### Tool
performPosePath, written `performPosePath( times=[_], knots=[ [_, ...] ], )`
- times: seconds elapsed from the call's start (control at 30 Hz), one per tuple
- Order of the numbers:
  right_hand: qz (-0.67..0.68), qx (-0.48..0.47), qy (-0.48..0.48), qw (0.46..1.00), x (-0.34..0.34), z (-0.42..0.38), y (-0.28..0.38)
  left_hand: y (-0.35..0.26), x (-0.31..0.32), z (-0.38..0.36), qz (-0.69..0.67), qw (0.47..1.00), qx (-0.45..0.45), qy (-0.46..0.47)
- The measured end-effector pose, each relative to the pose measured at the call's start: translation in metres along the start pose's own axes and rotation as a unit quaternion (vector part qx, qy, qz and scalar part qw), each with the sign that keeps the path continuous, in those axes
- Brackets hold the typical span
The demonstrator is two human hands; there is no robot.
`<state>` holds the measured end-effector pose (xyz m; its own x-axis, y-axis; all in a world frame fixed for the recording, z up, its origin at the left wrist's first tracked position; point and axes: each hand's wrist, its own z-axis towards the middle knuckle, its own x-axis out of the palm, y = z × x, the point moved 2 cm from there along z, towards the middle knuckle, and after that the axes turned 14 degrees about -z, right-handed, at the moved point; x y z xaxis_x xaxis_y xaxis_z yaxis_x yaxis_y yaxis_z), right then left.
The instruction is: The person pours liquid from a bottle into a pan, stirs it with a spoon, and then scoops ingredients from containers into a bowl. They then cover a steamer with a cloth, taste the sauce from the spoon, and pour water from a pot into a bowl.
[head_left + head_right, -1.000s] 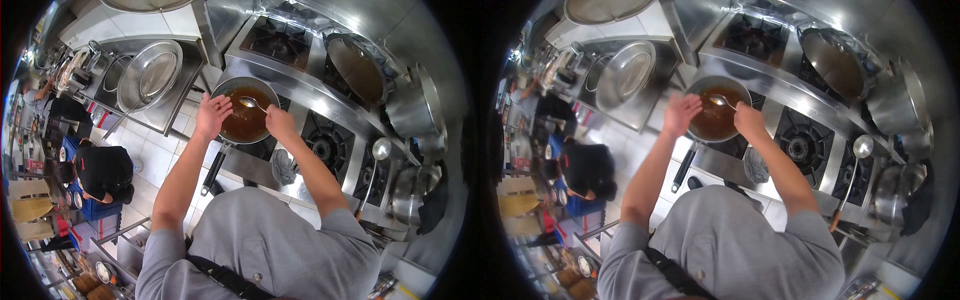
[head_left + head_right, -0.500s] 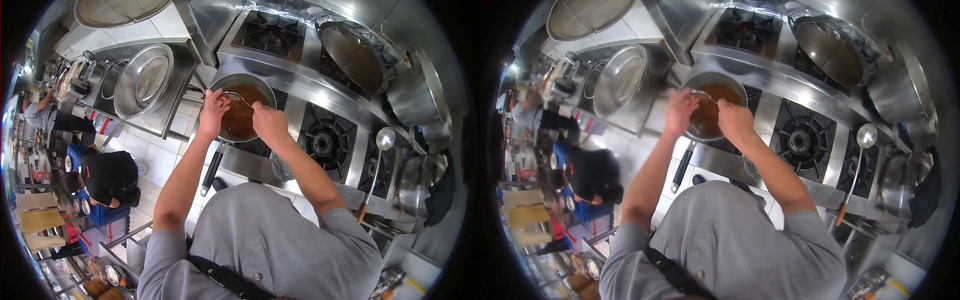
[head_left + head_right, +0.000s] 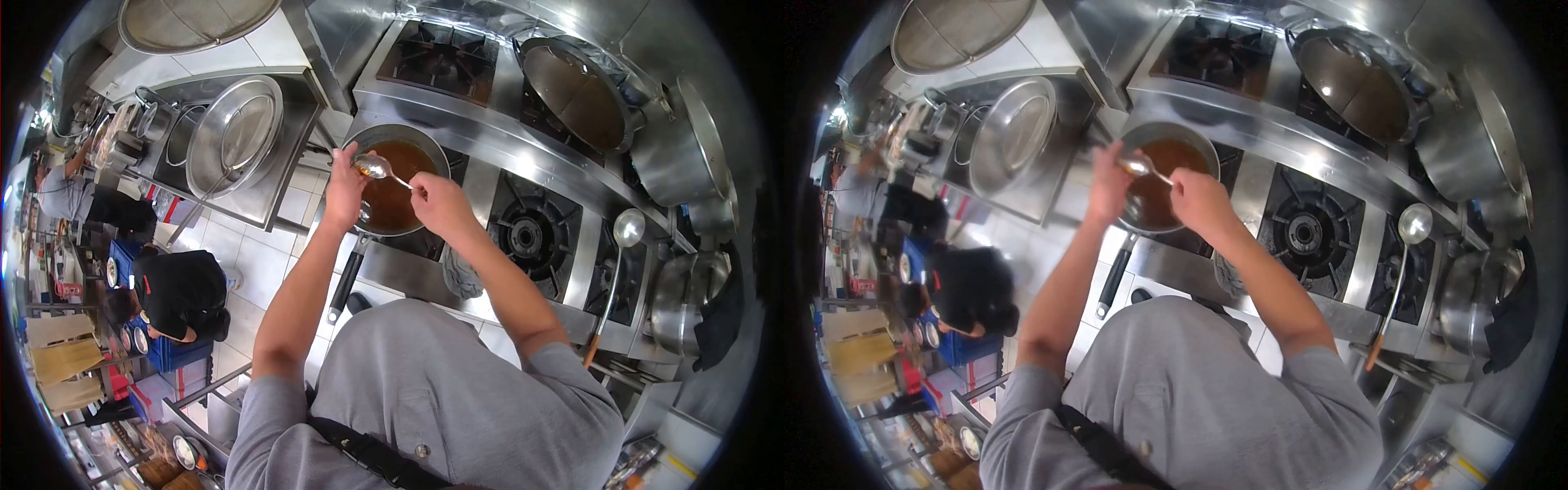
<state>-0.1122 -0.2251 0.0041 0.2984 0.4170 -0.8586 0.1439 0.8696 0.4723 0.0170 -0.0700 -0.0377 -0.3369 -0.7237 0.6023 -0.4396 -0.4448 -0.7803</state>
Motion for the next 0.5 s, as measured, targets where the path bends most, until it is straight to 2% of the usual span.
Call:
performPosePath(
  times=[0.03,0.07,0.13,0.33,0.5],
  knots=[
    [0.027,0.014,-0.018,0.999,0.001,0.001,-0.003,-0.004,0.004,-0.001,-0.082,0.996,-0.018,-0.005],
    [0.027,0.014,-0.018,0.999,0.002,0.001,-0.004,-0.009,0.007,-0.003,-0.081,0.997,-0.017,-0.005],
    [-0.001,0.013,-0.03,0.999,0.002,0.001,-0.004,-0.018,0.017,-0.011,-0.191,0.98,-0.056,-0.022],
    [-0.03,0.023,-0.027,0.999,-0.002,-0.001,0.01,-0.024,0.029,-0.017,-0.263,0.963,-0.051,-0.022],
    [-0.034,0.006,-0.018,0.999,0.005,-0.008,0.015,-0.022,0.027,-0.017,-0.254,0.966,-0.044,-0.028]
  ],
)
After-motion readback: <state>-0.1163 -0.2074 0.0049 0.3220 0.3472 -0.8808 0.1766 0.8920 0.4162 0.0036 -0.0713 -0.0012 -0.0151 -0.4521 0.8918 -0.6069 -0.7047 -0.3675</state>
